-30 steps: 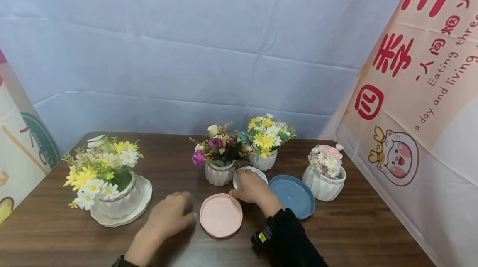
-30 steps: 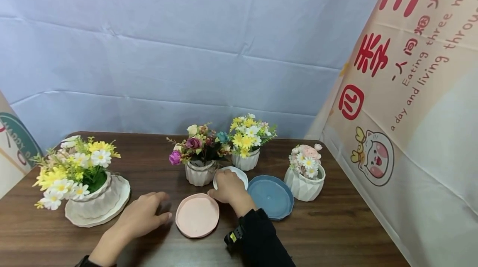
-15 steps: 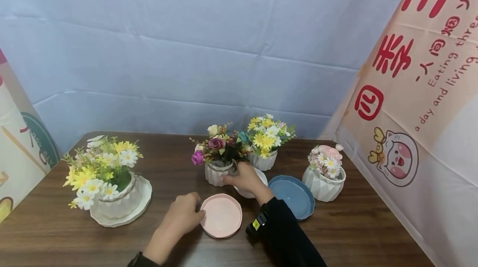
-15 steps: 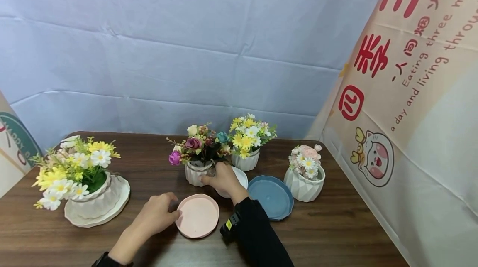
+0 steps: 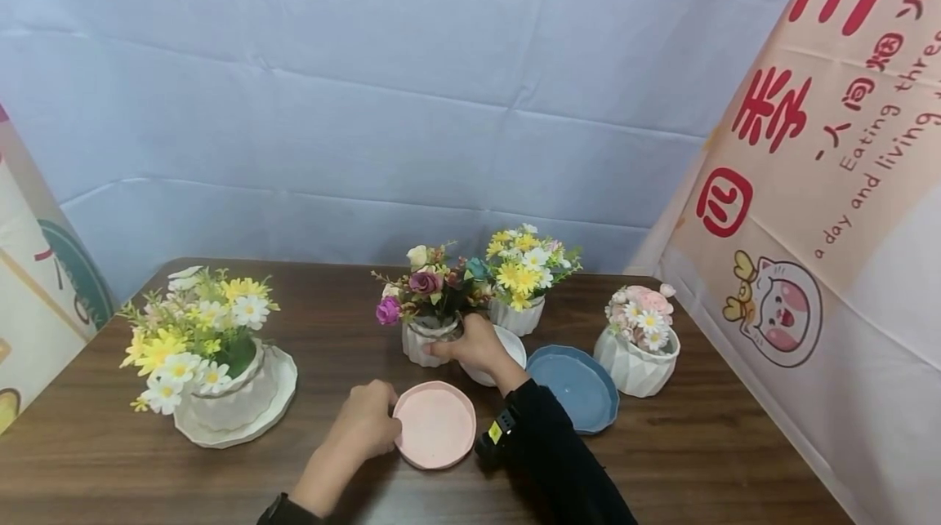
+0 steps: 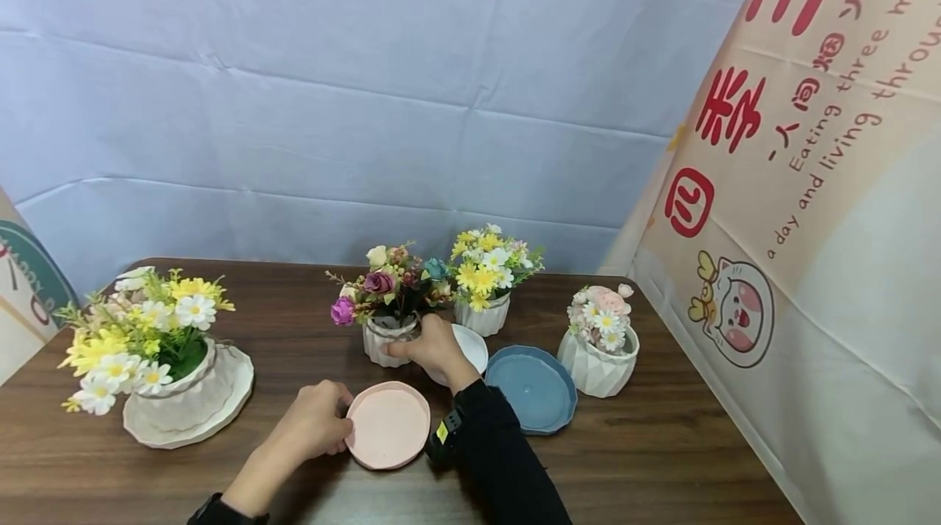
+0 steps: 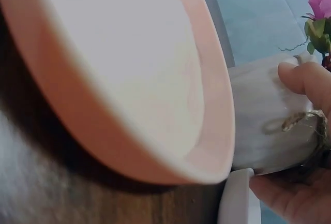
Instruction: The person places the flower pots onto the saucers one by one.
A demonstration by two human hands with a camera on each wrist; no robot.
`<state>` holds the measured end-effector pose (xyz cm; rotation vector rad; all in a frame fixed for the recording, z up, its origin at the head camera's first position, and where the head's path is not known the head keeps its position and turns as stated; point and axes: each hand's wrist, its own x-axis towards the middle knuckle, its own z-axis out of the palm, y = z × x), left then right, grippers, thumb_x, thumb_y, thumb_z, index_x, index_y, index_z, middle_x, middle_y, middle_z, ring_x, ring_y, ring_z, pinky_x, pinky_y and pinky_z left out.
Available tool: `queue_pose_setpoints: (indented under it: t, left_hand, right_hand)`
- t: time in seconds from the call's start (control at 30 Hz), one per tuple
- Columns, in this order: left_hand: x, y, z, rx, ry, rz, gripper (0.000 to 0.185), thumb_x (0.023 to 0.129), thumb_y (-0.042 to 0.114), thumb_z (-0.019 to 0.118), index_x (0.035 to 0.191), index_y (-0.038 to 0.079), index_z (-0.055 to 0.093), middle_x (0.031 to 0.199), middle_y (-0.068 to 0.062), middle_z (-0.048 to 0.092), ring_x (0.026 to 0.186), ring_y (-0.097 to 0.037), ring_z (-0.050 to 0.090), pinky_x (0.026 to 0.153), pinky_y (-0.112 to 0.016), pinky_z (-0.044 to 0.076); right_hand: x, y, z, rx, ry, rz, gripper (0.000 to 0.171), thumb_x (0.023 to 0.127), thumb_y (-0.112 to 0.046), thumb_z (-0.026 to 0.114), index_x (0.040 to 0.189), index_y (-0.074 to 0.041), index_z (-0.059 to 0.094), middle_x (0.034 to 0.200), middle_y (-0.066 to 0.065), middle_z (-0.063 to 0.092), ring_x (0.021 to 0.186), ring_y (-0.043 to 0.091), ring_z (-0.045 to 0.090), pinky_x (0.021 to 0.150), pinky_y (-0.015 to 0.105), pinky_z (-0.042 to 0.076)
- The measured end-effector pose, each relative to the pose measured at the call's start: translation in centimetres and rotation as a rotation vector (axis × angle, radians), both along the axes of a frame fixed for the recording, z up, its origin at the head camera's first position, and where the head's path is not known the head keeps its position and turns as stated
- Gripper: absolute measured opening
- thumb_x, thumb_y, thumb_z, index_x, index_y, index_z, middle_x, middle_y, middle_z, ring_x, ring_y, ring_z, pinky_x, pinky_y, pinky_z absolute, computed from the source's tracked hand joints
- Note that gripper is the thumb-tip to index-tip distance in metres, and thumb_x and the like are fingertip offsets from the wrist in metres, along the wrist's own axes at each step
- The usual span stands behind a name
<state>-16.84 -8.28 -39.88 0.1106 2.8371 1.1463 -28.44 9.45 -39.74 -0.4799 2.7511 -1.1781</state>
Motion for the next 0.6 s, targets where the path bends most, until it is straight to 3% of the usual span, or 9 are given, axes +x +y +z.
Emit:
queue_pose_setpoints:
  t: [0.6]
  left_hand:
    - [-0.15, -0.26, -0.02, 0.014, -0.004, -0.023, 0.011, 0.064, -0.007, 0.059, 0.071, 0.001, 0.062, 0.055, -0.003, 0.053, 0.04, -0.01, 0.053, 0.041, -0.024, 0.045]
  right_hand:
    - [0.18, -0.44, 0.25, 0.004, -0.013, -0.057, 0.057, 0.07, -0.035, 0.079, 0.102, 0.005, 0.056, 0.081, 0.009, 0.055, 0.071, 0.021, 0.051, 0.057, 0.032, 0.04]
